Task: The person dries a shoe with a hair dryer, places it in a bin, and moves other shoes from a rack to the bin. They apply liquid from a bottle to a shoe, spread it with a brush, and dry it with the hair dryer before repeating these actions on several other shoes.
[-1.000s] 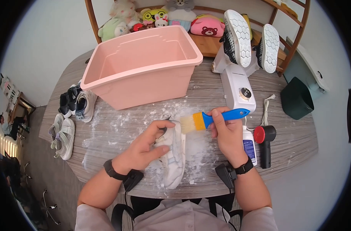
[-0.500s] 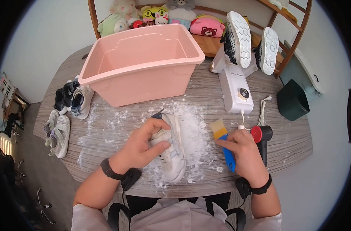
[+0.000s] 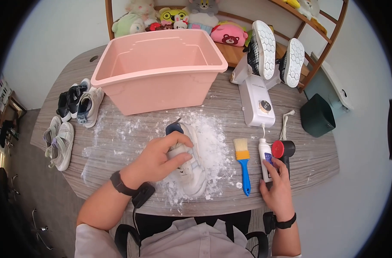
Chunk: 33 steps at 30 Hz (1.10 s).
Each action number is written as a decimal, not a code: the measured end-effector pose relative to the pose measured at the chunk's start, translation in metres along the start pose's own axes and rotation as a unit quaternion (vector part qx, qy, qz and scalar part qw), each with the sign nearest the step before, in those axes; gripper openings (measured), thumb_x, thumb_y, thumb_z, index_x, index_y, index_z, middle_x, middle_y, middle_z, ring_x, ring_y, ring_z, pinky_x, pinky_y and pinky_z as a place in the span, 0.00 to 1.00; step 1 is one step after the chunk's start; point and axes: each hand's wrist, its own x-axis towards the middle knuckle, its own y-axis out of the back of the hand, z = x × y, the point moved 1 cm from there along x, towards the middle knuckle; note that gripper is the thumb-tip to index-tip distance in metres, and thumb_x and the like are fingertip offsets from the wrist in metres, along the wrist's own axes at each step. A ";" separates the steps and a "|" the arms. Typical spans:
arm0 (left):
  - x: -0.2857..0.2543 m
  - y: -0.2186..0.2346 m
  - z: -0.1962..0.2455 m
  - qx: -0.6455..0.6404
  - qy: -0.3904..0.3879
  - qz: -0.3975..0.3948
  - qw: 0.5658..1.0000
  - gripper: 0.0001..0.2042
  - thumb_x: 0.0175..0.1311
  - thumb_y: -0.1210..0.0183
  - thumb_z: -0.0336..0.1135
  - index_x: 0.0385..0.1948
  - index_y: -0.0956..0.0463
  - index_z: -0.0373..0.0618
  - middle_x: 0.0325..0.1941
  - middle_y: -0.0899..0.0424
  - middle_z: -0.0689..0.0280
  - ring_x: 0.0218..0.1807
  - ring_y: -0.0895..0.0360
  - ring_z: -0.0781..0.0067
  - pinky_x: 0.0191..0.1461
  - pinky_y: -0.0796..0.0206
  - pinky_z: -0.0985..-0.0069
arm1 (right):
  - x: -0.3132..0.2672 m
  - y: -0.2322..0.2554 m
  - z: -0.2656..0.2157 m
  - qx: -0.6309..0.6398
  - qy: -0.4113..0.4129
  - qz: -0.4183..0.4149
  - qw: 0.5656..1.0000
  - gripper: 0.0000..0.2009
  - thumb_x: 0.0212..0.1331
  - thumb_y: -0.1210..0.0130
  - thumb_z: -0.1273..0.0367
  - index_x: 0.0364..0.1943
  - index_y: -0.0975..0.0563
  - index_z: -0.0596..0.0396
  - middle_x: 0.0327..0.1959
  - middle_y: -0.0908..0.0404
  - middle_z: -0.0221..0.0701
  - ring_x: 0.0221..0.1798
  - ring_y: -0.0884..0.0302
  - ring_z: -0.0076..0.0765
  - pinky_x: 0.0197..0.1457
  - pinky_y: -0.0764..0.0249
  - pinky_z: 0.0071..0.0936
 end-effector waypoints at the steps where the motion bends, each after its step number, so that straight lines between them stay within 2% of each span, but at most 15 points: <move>1: 0.000 0.000 0.000 0.000 -0.003 0.002 1.000 0.11 0.69 0.35 0.28 0.50 0.22 0.43 0.41 0.18 0.69 0.41 0.24 0.81 0.46 0.31 0.79 | 0.001 -0.002 0.004 0.008 -0.007 0.011 1.000 0.31 0.49 0.33 0.79 0.63 0.22 0.51 0.66 0.29 0.45 0.66 0.28 0.58 0.66 0.25 0.45; 4: 0.000 -0.001 -0.002 -0.008 -0.002 0.008 1.000 0.12 0.68 0.34 0.28 0.50 0.22 0.42 0.42 0.18 0.69 0.41 0.23 0.81 0.45 0.31 0.79 | 0.010 0.018 0.005 0.016 0.016 0.072 0.997 0.23 0.51 0.36 0.79 0.55 0.20 0.55 0.53 0.18 0.43 0.55 0.18 0.52 0.59 0.21 0.43; 6: 0.000 -0.001 -0.003 0.000 -0.012 0.012 1.000 0.12 0.67 0.33 0.28 0.49 0.22 0.42 0.40 0.17 0.69 0.40 0.23 0.81 0.45 0.31 0.79 | 0.016 0.041 0.000 0.067 -0.063 0.130 0.987 0.17 0.52 0.33 0.76 0.49 0.19 0.57 0.41 0.15 0.40 0.42 0.14 0.46 0.49 0.21 0.34; 10: 0.002 0.001 -0.002 0.008 0.014 -0.003 1.000 0.11 0.68 0.33 0.29 0.49 0.21 0.43 0.39 0.17 0.68 0.39 0.22 0.80 0.44 0.30 0.78 | 0.039 0.062 -0.010 0.041 -0.027 0.116 0.992 0.17 0.51 0.32 0.76 0.48 0.19 0.57 0.42 0.15 0.41 0.43 0.15 0.47 0.49 0.21 0.35; 12: 0.002 0.001 -0.002 0.010 -0.038 0.007 0.999 0.10 0.68 0.33 0.30 0.48 0.21 0.43 0.37 0.16 0.67 0.38 0.21 0.79 0.43 0.30 0.78 | 0.050 0.058 -0.014 0.031 -0.002 0.086 0.996 0.17 0.50 0.32 0.76 0.47 0.19 0.57 0.42 0.15 0.41 0.43 0.15 0.48 0.49 0.21 0.36; 16: 0.001 0.001 -0.001 0.004 -0.019 0.004 1.000 0.10 0.68 0.34 0.30 0.48 0.21 0.42 0.38 0.15 0.66 0.38 0.20 0.78 0.43 0.30 0.78 | 0.061 0.035 -0.013 0.075 -0.004 0.067 0.995 0.17 0.50 0.31 0.75 0.46 0.19 0.59 0.41 0.15 0.41 0.44 0.15 0.48 0.49 0.21 0.35; 19: 0.002 0.002 -0.003 0.000 -0.031 0.007 1.000 0.11 0.68 0.34 0.30 0.49 0.22 0.43 0.37 0.16 0.68 0.39 0.21 0.79 0.45 0.29 0.78 | 0.062 0.021 -0.002 0.130 -0.026 0.021 0.991 0.16 0.53 0.30 0.73 0.47 0.18 0.58 0.42 0.15 0.43 0.43 0.15 0.44 0.49 0.22 0.34; 21: 0.001 0.004 -0.003 -0.040 0.025 -0.006 0.999 0.12 0.69 0.35 0.29 0.51 0.22 0.42 0.41 0.18 0.69 0.43 0.23 0.80 0.49 0.30 0.79 | 0.062 0.022 0.016 0.093 -0.102 0.024 0.990 0.15 0.59 0.31 0.69 0.48 0.17 0.58 0.43 0.14 0.39 0.43 0.14 0.38 0.48 0.21 0.34; 23: 0.000 0.003 -0.009 -0.065 0.028 0.001 0.997 0.12 0.69 0.36 0.28 0.52 0.24 0.42 0.44 0.19 0.69 0.46 0.24 0.81 0.51 0.31 0.79 | 0.054 0.041 0.016 0.297 -0.134 0.252 0.911 0.17 0.70 0.38 0.63 0.56 0.19 0.57 0.48 0.13 0.34 0.42 0.17 0.31 0.45 0.21 0.25; 24: 0.000 0.002 -0.011 -0.091 0.026 0.002 0.996 0.13 0.68 0.37 0.26 0.52 0.25 0.42 0.46 0.21 0.69 0.48 0.26 0.81 0.54 0.32 0.78 | 0.058 0.048 0.029 0.479 -0.045 0.381 0.789 0.21 0.70 0.40 0.61 0.60 0.23 0.59 0.49 0.14 0.38 0.42 0.17 0.31 0.45 0.20 0.23; 25: -0.001 0.002 -0.012 -0.092 0.027 0.001 0.995 0.13 0.68 0.37 0.26 0.52 0.25 0.42 0.46 0.21 0.69 0.48 0.26 0.81 0.54 0.32 0.78 | 0.055 0.064 0.025 0.574 0.025 0.319 0.754 0.21 0.70 0.40 0.60 0.60 0.24 0.60 0.50 0.15 0.39 0.44 0.17 0.31 0.47 0.19 0.25; 27: 0.000 0.005 -0.012 -0.064 0.048 -0.034 0.996 0.12 0.67 0.40 0.23 0.50 0.26 0.41 0.51 0.22 0.69 0.53 0.28 0.81 0.59 0.35 0.78 | 0.064 0.066 0.004 0.607 0.054 0.242 0.755 0.22 0.69 0.40 0.60 0.59 0.24 0.62 0.51 0.15 0.40 0.47 0.16 0.33 0.50 0.18 0.28; 29: 0.000 0.004 -0.014 -0.078 0.031 -0.036 0.996 0.14 0.66 0.41 0.21 0.52 0.28 0.41 0.52 0.22 0.68 0.55 0.29 0.81 0.61 0.36 0.78 | 0.081 0.030 -0.026 0.509 -0.001 0.129 0.851 0.19 0.66 0.36 0.63 0.55 0.22 0.62 0.51 0.15 0.39 0.48 0.17 0.30 0.54 0.20 0.28; 30: 0.000 0.003 -0.015 -0.095 0.013 -0.034 0.995 0.16 0.66 0.42 0.20 0.53 0.30 0.42 0.54 0.22 0.67 0.57 0.29 0.81 0.63 0.37 0.78 | 0.088 0.017 -0.041 0.480 0.025 0.108 0.870 0.17 0.65 0.34 0.65 0.52 0.20 0.62 0.49 0.15 0.36 0.47 0.18 0.27 0.54 0.22 0.27; 33: 0.003 0.000 -0.015 -0.205 0.017 -0.012 0.979 0.19 0.66 0.44 0.18 0.57 0.33 0.42 0.59 0.23 0.64 0.59 0.30 0.80 0.67 0.40 0.78 | 0.108 -0.004 -0.071 0.500 0.005 0.039 0.865 0.14 0.64 0.32 0.69 0.50 0.18 0.61 0.44 0.14 0.32 0.45 0.18 0.24 0.51 0.22 0.23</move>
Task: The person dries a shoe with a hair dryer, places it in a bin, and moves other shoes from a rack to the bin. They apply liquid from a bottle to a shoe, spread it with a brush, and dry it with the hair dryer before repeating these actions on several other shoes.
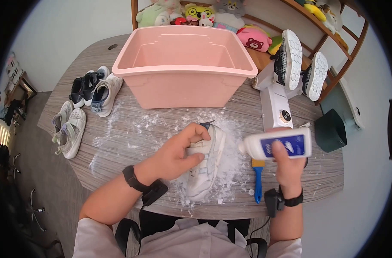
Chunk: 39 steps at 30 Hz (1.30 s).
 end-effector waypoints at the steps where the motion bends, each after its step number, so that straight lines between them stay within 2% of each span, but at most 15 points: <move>1: 0.000 0.000 -0.001 0.001 0.001 0.001 1.000 0.19 0.66 0.44 0.18 0.57 0.33 0.42 0.59 0.23 0.64 0.59 0.30 0.80 0.67 0.40 0.78 | 0.006 -0.008 0.004 -0.016 0.003 -0.008 1.000 0.14 0.64 0.32 0.70 0.50 0.18 0.61 0.44 0.14 0.32 0.45 0.18 0.23 0.50 0.22 0.23; 5: 0.001 0.000 0.002 0.002 0.007 -0.005 1.000 0.21 0.66 0.45 0.18 0.59 0.36 0.43 0.62 0.24 0.61 0.60 0.31 0.79 0.69 0.42 0.77 | 0.016 -0.026 0.017 -0.044 0.062 -0.033 0.997 0.15 0.64 0.32 0.70 0.51 0.18 0.62 0.43 0.13 0.32 0.44 0.18 0.23 0.48 0.21 0.23; 7: -0.001 0.000 0.004 0.012 0.018 -0.010 1.000 0.20 0.66 0.45 0.17 0.58 0.36 0.42 0.62 0.24 0.62 0.61 0.31 0.79 0.70 0.43 0.77 | 0.013 -0.030 0.029 -0.001 0.063 0.006 0.998 0.15 0.64 0.31 0.69 0.51 0.19 0.63 0.43 0.13 0.33 0.43 0.17 0.24 0.47 0.20 0.24; 14: -0.009 -0.002 0.011 0.095 0.025 -0.040 0.994 0.17 0.65 0.44 0.19 0.54 0.34 0.42 0.51 0.29 0.67 0.57 0.33 0.79 0.66 0.42 0.78 | 0.001 -0.023 0.054 0.056 0.071 -0.022 0.996 0.16 0.66 0.34 0.66 0.49 0.20 0.64 0.43 0.14 0.35 0.44 0.18 0.26 0.49 0.21 0.26; 17: -0.011 0.000 0.013 0.112 0.033 -0.056 0.992 0.17 0.64 0.43 0.19 0.53 0.34 0.42 0.50 0.30 0.67 0.54 0.34 0.80 0.63 0.42 0.79 | -0.002 -0.030 0.053 0.105 0.082 0.019 0.991 0.16 0.67 0.35 0.66 0.50 0.20 0.64 0.44 0.15 0.36 0.45 0.18 0.27 0.50 0.21 0.26; 18: -0.011 0.000 0.013 0.121 0.030 -0.064 0.990 0.17 0.63 0.42 0.20 0.52 0.34 0.42 0.51 0.30 0.67 0.53 0.34 0.80 0.62 0.42 0.80 | -0.003 -0.030 0.047 0.022 0.067 0.008 0.997 0.23 0.70 0.42 0.54 0.51 0.21 0.64 0.46 0.16 0.37 0.46 0.19 0.30 0.51 0.22 0.29; 19: -0.012 -0.002 0.013 0.122 0.032 -0.068 0.990 0.17 0.63 0.42 0.20 0.52 0.34 0.42 0.51 0.30 0.67 0.53 0.34 0.80 0.62 0.42 0.80 | -0.002 -0.030 0.048 0.024 0.065 0.012 0.998 0.23 0.70 0.42 0.54 0.51 0.21 0.64 0.46 0.16 0.37 0.46 0.19 0.30 0.51 0.22 0.29; 21: -0.012 -0.005 0.015 0.120 -0.005 -0.047 0.992 0.19 0.61 0.40 0.23 0.53 0.32 0.40 0.43 0.28 0.63 0.45 0.32 0.74 0.55 0.38 0.77 | 0.001 -0.030 0.049 0.063 0.110 0.021 0.992 0.17 0.68 0.36 0.65 0.52 0.21 0.65 0.46 0.15 0.36 0.45 0.19 0.28 0.50 0.22 0.26; 25: -0.006 -0.010 0.016 0.157 -0.089 -0.052 0.982 0.22 0.59 0.39 0.22 0.56 0.32 0.40 0.45 0.27 0.61 0.46 0.29 0.70 0.56 0.37 0.75 | 0.000 -0.031 0.047 0.094 0.124 0.014 0.988 0.17 0.68 0.36 0.65 0.52 0.21 0.64 0.45 0.16 0.36 0.45 0.19 0.28 0.51 0.22 0.26; 27: -0.004 -0.011 0.012 0.212 -0.136 -0.035 0.967 0.22 0.59 0.38 0.22 0.56 0.30 0.40 0.47 0.25 0.59 0.48 0.26 0.62 0.59 0.35 0.72 | -0.002 -0.032 0.045 0.097 0.100 -0.010 0.990 0.17 0.67 0.35 0.66 0.53 0.21 0.64 0.45 0.16 0.35 0.45 0.19 0.27 0.51 0.22 0.26; 31: -0.004 -0.012 0.010 0.254 -0.153 -0.042 0.954 0.20 0.59 0.37 0.23 0.55 0.28 0.40 0.50 0.23 0.57 0.50 0.25 0.56 0.59 0.32 0.68 | -0.005 -0.031 0.046 0.111 0.066 -0.010 0.992 0.17 0.66 0.34 0.66 0.53 0.21 0.63 0.45 0.15 0.35 0.46 0.19 0.27 0.51 0.22 0.25; 33: -0.005 -0.014 0.010 0.234 -0.137 -0.037 0.962 0.20 0.60 0.36 0.24 0.55 0.28 0.41 0.51 0.22 0.57 0.51 0.24 0.55 0.58 0.31 0.66 | -0.002 -0.030 0.045 0.035 0.159 -0.046 0.986 0.16 0.65 0.34 0.69 0.53 0.21 0.63 0.45 0.15 0.34 0.45 0.19 0.26 0.51 0.21 0.24; 35: -0.005 -0.013 0.009 0.234 -0.135 -0.041 0.962 0.21 0.59 0.36 0.24 0.55 0.28 0.41 0.51 0.21 0.57 0.51 0.24 0.55 0.57 0.31 0.66 | -0.002 -0.029 0.043 0.017 0.166 -0.043 0.985 0.16 0.64 0.34 0.72 0.53 0.21 0.64 0.44 0.15 0.35 0.44 0.18 0.26 0.50 0.21 0.24; 37: -0.007 -0.013 0.010 0.233 -0.129 -0.042 0.963 0.22 0.59 0.35 0.24 0.56 0.28 0.41 0.52 0.21 0.57 0.50 0.24 0.56 0.56 0.30 0.66 | -0.002 -0.025 0.045 0.022 0.106 -0.013 0.994 0.15 0.64 0.35 0.74 0.52 0.20 0.64 0.44 0.14 0.36 0.45 0.17 0.26 0.50 0.21 0.24; 39: -0.005 -0.014 0.014 0.239 -0.147 -0.052 0.958 0.23 0.59 0.35 0.24 0.57 0.28 0.40 0.51 0.21 0.57 0.49 0.24 0.56 0.55 0.30 0.66 | -0.001 -0.025 0.048 0.057 0.103 -0.005 0.993 0.15 0.63 0.34 0.73 0.52 0.20 0.64 0.46 0.15 0.37 0.46 0.17 0.27 0.51 0.21 0.24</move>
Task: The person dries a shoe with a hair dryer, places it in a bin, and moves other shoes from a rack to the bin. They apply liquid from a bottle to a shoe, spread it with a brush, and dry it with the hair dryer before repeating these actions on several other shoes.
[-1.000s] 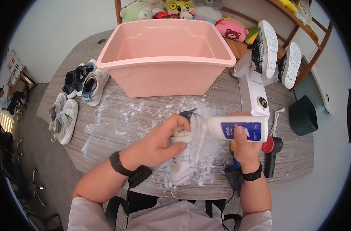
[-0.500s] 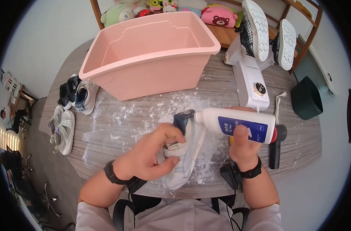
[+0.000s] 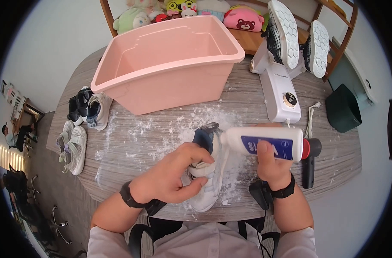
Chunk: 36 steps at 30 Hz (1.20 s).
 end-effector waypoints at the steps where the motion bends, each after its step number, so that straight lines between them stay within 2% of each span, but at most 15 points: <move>1: 0.001 0.000 -0.001 0.000 0.000 0.000 1.000 0.23 0.59 0.35 0.24 0.57 0.28 0.40 0.51 0.21 0.57 0.49 0.24 0.56 0.55 0.30 0.66 | 0.000 0.000 -0.001 -0.005 0.029 -0.028 0.999 0.15 0.64 0.34 0.72 0.52 0.20 0.64 0.47 0.15 0.37 0.46 0.17 0.28 0.51 0.21 0.24; 4: -0.002 -0.002 -0.001 -0.009 -0.007 0.007 1.000 0.24 0.58 0.35 0.23 0.58 0.28 0.39 0.51 0.21 0.56 0.48 0.23 0.57 0.55 0.31 0.67 | -0.003 -0.001 -0.002 -0.005 0.061 -0.062 0.996 0.16 0.64 0.35 0.71 0.53 0.21 0.64 0.48 0.15 0.38 0.47 0.17 0.29 0.52 0.21 0.26; 7: -0.003 -0.003 -0.003 -0.013 0.002 0.014 1.000 0.27 0.59 0.36 0.22 0.62 0.32 0.38 0.49 0.20 0.55 0.47 0.22 0.60 0.56 0.31 0.68 | -0.003 -0.001 -0.005 0.024 -0.001 -0.044 0.999 0.16 0.64 0.35 0.72 0.53 0.21 0.64 0.49 0.15 0.39 0.47 0.17 0.30 0.53 0.21 0.26; 9: -0.004 -0.005 -0.007 -0.055 0.026 0.014 0.998 0.34 0.60 0.37 0.22 0.71 0.40 0.35 0.47 0.19 0.55 0.46 0.21 0.63 0.58 0.32 0.71 | -0.004 0.001 -0.001 0.028 0.006 -0.082 0.996 0.17 0.64 0.35 0.72 0.54 0.22 0.66 0.48 0.14 0.40 0.47 0.15 0.30 0.52 0.20 0.26; 10: -0.003 -0.004 -0.006 -0.055 0.027 0.014 0.998 0.34 0.60 0.37 0.22 0.71 0.40 0.35 0.47 0.19 0.55 0.46 0.21 0.63 0.58 0.32 0.71 | -0.004 0.001 -0.002 0.029 0.005 -0.082 0.996 0.17 0.64 0.35 0.72 0.54 0.22 0.66 0.48 0.14 0.40 0.47 0.15 0.30 0.52 0.20 0.26; 12: 0.002 -0.001 -0.003 -0.033 0.011 0.010 0.999 0.43 0.61 0.37 0.22 0.78 0.53 0.31 0.45 0.18 0.55 0.46 0.21 0.65 0.59 0.32 0.72 | -0.004 -0.005 -0.005 0.072 0.022 -0.077 0.994 0.16 0.62 0.35 0.73 0.51 0.21 0.67 0.44 0.12 0.40 0.45 0.14 0.30 0.50 0.18 0.28; 13: 0.002 -0.001 -0.005 -0.034 0.012 0.010 0.999 0.43 0.61 0.37 0.22 0.78 0.53 0.31 0.45 0.18 0.55 0.46 0.21 0.65 0.59 0.32 0.72 | -0.004 -0.009 -0.006 0.100 0.027 -0.066 0.992 0.14 0.62 0.34 0.73 0.49 0.19 0.68 0.41 0.11 0.41 0.43 0.12 0.30 0.48 0.17 0.29; 15: 0.000 -0.003 -0.007 -0.031 0.005 0.016 0.999 0.47 0.62 0.37 0.21 0.80 0.60 0.31 0.45 0.18 0.55 0.46 0.21 0.64 0.59 0.33 0.73 | 0.002 -0.006 -0.008 0.041 0.051 -0.065 0.996 0.13 0.60 0.33 0.73 0.46 0.18 0.68 0.40 0.11 0.42 0.40 0.12 0.31 0.45 0.16 0.29; 16: 0.000 -0.003 -0.007 -0.031 0.004 0.015 0.999 0.47 0.62 0.37 0.21 0.80 0.60 0.31 0.45 0.18 0.55 0.46 0.21 0.64 0.59 0.33 0.73 | 0.005 -0.004 -0.009 -0.020 0.079 -0.063 0.995 0.12 0.59 0.33 0.73 0.43 0.16 0.68 0.38 0.10 0.43 0.38 0.11 0.32 0.43 0.16 0.29; 19: 0.001 -0.003 -0.006 -0.037 0.003 0.013 0.999 0.47 0.62 0.38 0.21 0.80 0.60 0.31 0.45 0.18 0.55 0.46 0.21 0.65 0.59 0.32 0.72 | 0.010 -0.002 -0.010 -0.034 0.127 -0.079 0.988 0.12 0.57 0.30 0.70 0.39 0.14 0.65 0.35 0.10 0.42 0.33 0.10 0.36 0.37 0.15 0.30; 20: 0.000 -0.003 -0.006 -0.028 0.007 0.014 0.999 0.47 0.62 0.37 0.21 0.80 0.59 0.31 0.45 0.18 0.56 0.45 0.21 0.65 0.59 0.32 0.72 | 0.011 -0.001 -0.011 -0.122 0.188 -0.097 0.970 0.14 0.55 0.29 0.65 0.39 0.13 0.62 0.34 0.10 0.40 0.32 0.10 0.40 0.35 0.15 0.30; 25: -0.002 -0.002 -0.009 -0.013 0.019 0.021 1.000 0.47 0.62 0.37 0.21 0.81 0.59 0.32 0.44 0.18 0.56 0.45 0.21 0.65 0.58 0.32 0.72 | 0.009 -0.008 -0.015 -0.168 0.175 -0.080 0.967 0.17 0.52 0.27 0.60 0.39 0.12 0.59 0.32 0.10 0.36 0.30 0.10 0.39 0.33 0.17 0.29; 30: -0.004 -0.001 -0.008 -0.016 0.035 0.007 0.999 0.47 0.62 0.36 0.22 0.81 0.59 0.32 0.44 0.18 0.56 0.45 0.21 0.65 0.59 0.32 0.72 | 0.008 -0.009 -0.021 -0.135 0.185 -0.101 0.968 0.15 0.49 0.25 0.63 0.39 0.12 0.57 0.34 0.09 0.35 0.30 0.10 0.38 0.32 0.18 0.28; 34: -0.001 -0.001 -0.009 -0.009 0.024 0.023 0.999 0.47 0.63 0.36 0.22 0.81 0.59 0.32 0.44 0.19 0.57 0.46 0.21 0.66 0.60 0.33 0.73 | 0.003 -0.010 -0.009 -0.111 0.133 -0.082 0.981 0.15 0.49 0.25 0.63 0.39 0.11 0.56 0.32 0.10 0.34 0.29 0.11 0.37 0.32 0.18 0.27; 36: -0.005 -0.003 -0.011 -0.039 0.046 0.024 0.998 0.46 0.64 0.37 0.22 0.81 0.59 0.33 0.45 0.19 0.57 0.47 0.22 0.65 0.62 0.34 0.73 | 0.007 -0.008 -0.016 -0.121 0.168 -0.135 0.969 0.14 0.50 0.26 0.64 0.39 0.12 0.56 0.32 0.10 0.34 0.29 0.11 0.37 0.32 0.18 0.27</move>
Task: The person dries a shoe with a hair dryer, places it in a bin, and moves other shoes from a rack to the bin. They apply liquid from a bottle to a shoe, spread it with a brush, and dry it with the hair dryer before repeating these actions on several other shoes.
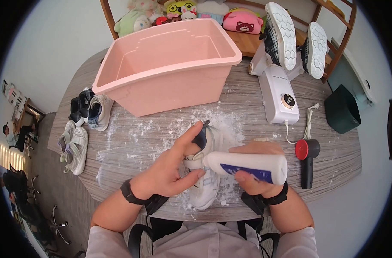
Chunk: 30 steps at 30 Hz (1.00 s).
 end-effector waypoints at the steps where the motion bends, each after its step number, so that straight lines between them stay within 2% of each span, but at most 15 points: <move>1: 0.000 0.000 0.000 -0.001 0.001 0.000 1.000 0.46 0.64 0.37 0.22 0.81 0.59 0.33 0.45 0.19 0.57 0.47 0.22 0.65 0.62 0.34 0.73 | 0.002 0.000 -0.004 -0.005 0.000 0.009 1.000 0.13 0.50 0.26 0.65 0.39 0.12 0.57 0.32 0.10 0.36 0.29 0.11 0.38 0.32 0.18 0.27; 4: 0.001 0.001 0.003 -0.007 0.013 0.002 1.000 0.46 0.65 0.37 0.23 0.81 0.58 0.33 0.46 0.19 0.57 0.48 0.22 0.65 0.63 0.35 0.73 | 0.001 0.001 -0.001 -0.029 -0.017 0.021 0.999 0.13 0.52 0.27 0.66 0.39 0.12 0.59 0.32 0.10 0.37 0.30 0.10 0.38 0.33 0.17 0.27; 5: 0.000 0.001 0.003 -0.004 0.016 -0.001 1.000 0.45 0.65 0.37 0.24 0.81 0.58 0.33 0.47 0.19 0.56 0.49 0.22 0.65 0.64 0.35 0.72 | 0.000 0.001 0.002 0.030 -0.051 0.038 0.998 0.13 0.53 0.28 0.66 0.39 0.13 0.62 0.33 0.09 0.38 0.31 0.09 0.38 0.35 0.16 0.28; 9: 0.001 0.002 0.003 0.001 0.010 -0.007 1.000 0.44 0.66 0.37 0.24 0.81 0.57 0.33 0.47 0.18 0.56 0.49 0.22 0.64 0.65 0.36 0.71 | 0.003 0.002 -0.001 0.017 -0.002 0.013 1.000 0.12 0.54 0.28 0.68 0.39 0.13 0.62 0.34 0.09 0.40 0.33 0.09 0.37 0.37 0.15 0.29; 10: 0.001 0.003 0.003 0.000 0.012 -0.006 1.000 0.44 0.66 0.37 0.24 0.81 0.57 0.33 0.47 0.18 0.56 0.49 0.22 0.64 0.65 0.36 0.71 | 0.002 0.001 0.001 0.017 -0.019 0.025 0.999 0.12 0.55 0.29 0.69 0.40 0.13 0.64 0.35 0.09 0.41 0.34 0.09 0.36 0.38 0.15 0.28; 12: 0.002 0.005 0.004 -0.013 0.027 -0.031 0.999 0.46 0.65 0.40 0.20 0.82 0.63 0.35 0.48 0.20 0.58 0.49 0.25 0.70 0.64 0.37 0.73 | -0.002 -0.002 0.006 0.018 -0.036 0.036 0.999 0.12 0.57 0.30 0.71 0.42 0.14 0.65 0.36 0.09 0.41 0.34 0.09 0.34 0.38 0.15 0.28; 13: 0.001 0.005 0.004 -0.013 0.028 -0.030 0.999 0.46 0.65 0.40 0.20 0.82 0.63 0.35 0.48 0.20 0.58 0.49 0.25 0.70 0.64 0.37 0.73 | -0.006 -0.004 0.009 0.069 -0.072 0.062 0.993 0.12 0.58 0.30 0.72 0.43 0.15 0.65 0.37 0.09 0.42 0.36 0.10 0.32 0.39 0.16 0.27; 14: 0.002 0.006 0.005 -0.016 0.021 -0.036 0.999 0.46 0.65 0.40 0.20 0.81 0.62 0.35 0.47 0.20 0.58 0.49 0.25 0.69 0.64 0.37 0.72 | -0.009 -0.005 0.012 0.118 -0.106 0.088 0.983 0.12 0.60 0.31 0.73 0.45 0.16 0.66 0.39 0.09 0.42 0.37 0.11 0.30 0.40 0.16 0.26; 15: 0.003 0.007 0.006 -0.018 0.012 -0.041 0.999 0.46 0.65 0.41 0.20 0.81 0.62 0.34 0.46 0.19 0.59 0.49 0.25 0.69 0.63 0.38 0.72 | -0.010 -0.005 0.014 0.099 -0.092 0.097 0.986 0.12 0.61 0.30 0.74 0.47 0.17 0.65 0.40 0.10 0.40 0.38 0.13 0.25 0.41 0.18 0.24; 16: 0.004 0.006 0.007 -0.017 0.010 -0.042 0.999 0.46 0.65 0.41 0.20 0.81 0.62 0.34 0.46 0.19 0.59 0.49 0.25 0.69 0.63 0.38 0.72 | -0.009 -0.005 0.014 0.098 -0.090 0.098 0.986 0.12 0.61 0.30 0.74 0.47 0.17 0.65 0.40 0.10 0.40 0.38 0.13 0.25 0.41 0.18 0.24; 18: 0.003 0.003 0.006 -0.036 0.009 -0.011 0.999 0.43 0.63 0.40 0.21 0.80 0.54 0.33 0.45 0.17 0.58 0.50 0.22 0.66 0.70 0.40 0.70 | -0.006 -0.007 0.014 0.101 -0.180 0.146 0.967 0.12 0.61 0.29 0.73 0.46 0.17 0.64 0.38 0.11 0.37 0.38 0.15 0.23 0.42 0.19 0.22; 19: 0.003 0.004 0.006 -0.037 0.008 -0.012 0.999 0.43 0.63 0.40 0.21 0.80 0.54 0.33 0.45 0.17 0.58 0.50 0.22 0.66 0.70 0.40 0.70 | -0.006 -0.007 0.016 0.095 -0.176 0.161 0.966 0.12 0.61 0.29 0.73 0.46 0.17 0.64 0.37 0.12 0.34 0.38 0.16 0.22 0.41 0.20 0.21; 26: 0.001 0.004 0.004 -0.039 -0.001 -0.012 0.999 0.43 0.61 0.39 0.21 0.79 0.51 0.31 0.43 0.18 0.59 0.49 0.23 0.67 0.71 0.41 0.71 | -0.009 0.002 0.018 0.105 -0.168 0.162 0.967 0.11 0.60 0.29 0.73 0.45 0.16 0.63 0.36 0.11 0.33 0.35 0.15 0.23 0.38 0.20 0.23; 28: 0.002 0.006 0.003 -0.045 0.008 -0.001 0.999 0.43 0.60 0.39 0.20 0.79 0.51 0.31 0.43 0.18 0.59 0.48 0.23 0.68 0.70 0.42 0.71 | -0.006 0.005 0.017 0.044 -0.083 0.069 0.993 0.11 0.59 0.29 0.73 0.44 0.16 0.63 0.35 0.10 0.34 0.34 0.15 0.24 0.37 0.20 0.24; 30: 0.002 0.009 0.001 -0.016 0.001 -0.036 0.999 0.45 0.62 0.40 0.21 0.80 0.59 0.32 0.44 0.19 0.58 0.49 0.25 0.66 0.65 0.40 0.68 | -0.004 0.002 0.017 0.053 -0.099 0.074 0.991 0.11 0.59 0.29 0.73 0.44 0.15 0.63 0.36 0.11 0.35 0.35 0.15 0.24 0.38 0.20 0.23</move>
